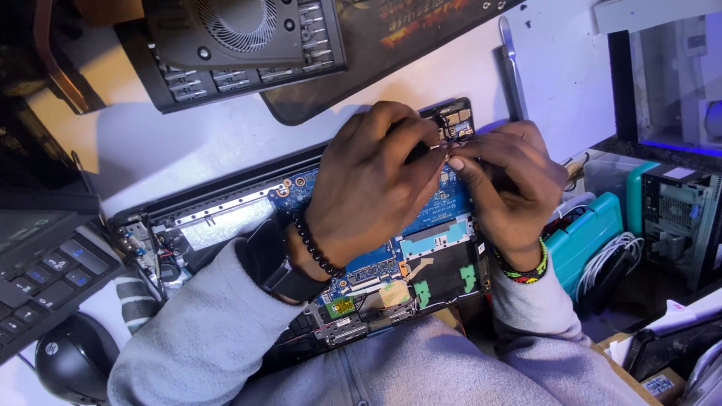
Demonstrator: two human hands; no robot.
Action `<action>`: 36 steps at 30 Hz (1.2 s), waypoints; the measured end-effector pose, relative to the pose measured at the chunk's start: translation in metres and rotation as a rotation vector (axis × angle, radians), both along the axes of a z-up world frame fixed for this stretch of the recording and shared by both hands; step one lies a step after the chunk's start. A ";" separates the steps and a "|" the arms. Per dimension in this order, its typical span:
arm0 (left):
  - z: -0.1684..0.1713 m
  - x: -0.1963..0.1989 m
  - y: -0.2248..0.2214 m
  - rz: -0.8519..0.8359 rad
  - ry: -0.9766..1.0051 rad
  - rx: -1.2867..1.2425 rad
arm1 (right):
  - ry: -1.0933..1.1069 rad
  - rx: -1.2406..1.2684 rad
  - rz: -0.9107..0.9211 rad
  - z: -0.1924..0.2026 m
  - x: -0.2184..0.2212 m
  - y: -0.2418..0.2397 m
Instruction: Repairing a laptop by connecting internal ribbon cables and components to the motherboard
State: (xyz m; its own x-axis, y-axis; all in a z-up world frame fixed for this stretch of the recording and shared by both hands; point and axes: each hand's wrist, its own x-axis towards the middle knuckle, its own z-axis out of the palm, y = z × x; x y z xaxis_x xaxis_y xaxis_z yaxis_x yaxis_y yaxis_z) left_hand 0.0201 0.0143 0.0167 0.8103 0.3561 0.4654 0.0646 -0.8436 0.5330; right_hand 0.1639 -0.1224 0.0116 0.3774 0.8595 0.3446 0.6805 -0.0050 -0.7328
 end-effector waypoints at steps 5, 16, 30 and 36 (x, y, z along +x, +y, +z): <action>-0.004 0.004 -0.002 0.022 -0.024 -0.027 | 0.016 -0.037 -0.034 0.006 -0.005 0.004; -0.010 0.004 0.002 0.061 -0.032 -0.054 | 0.063 -0.070 -0.098 0.003 -0.006 0.005; -0.009 0.004 0.002 0.083 -0.037 -0.040 | -0.130 -0.035 -0.062 0.009 -0.010 0.011; -0.008 0.006 0.001 0.106 -0.031 -0.071 | -0.281 -0.084 -0.020 0.013 -0.008 0.005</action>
State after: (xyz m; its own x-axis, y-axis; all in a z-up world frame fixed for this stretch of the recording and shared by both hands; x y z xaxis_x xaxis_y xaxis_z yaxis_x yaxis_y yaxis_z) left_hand 0.0256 0.0156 0.0084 0.7521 0.4718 0.4601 0.1337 -0.7929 0.5945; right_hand 0.1561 -0.1175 0.0251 0.2945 0.8828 0.3659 0.8560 -0.0734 -0.5118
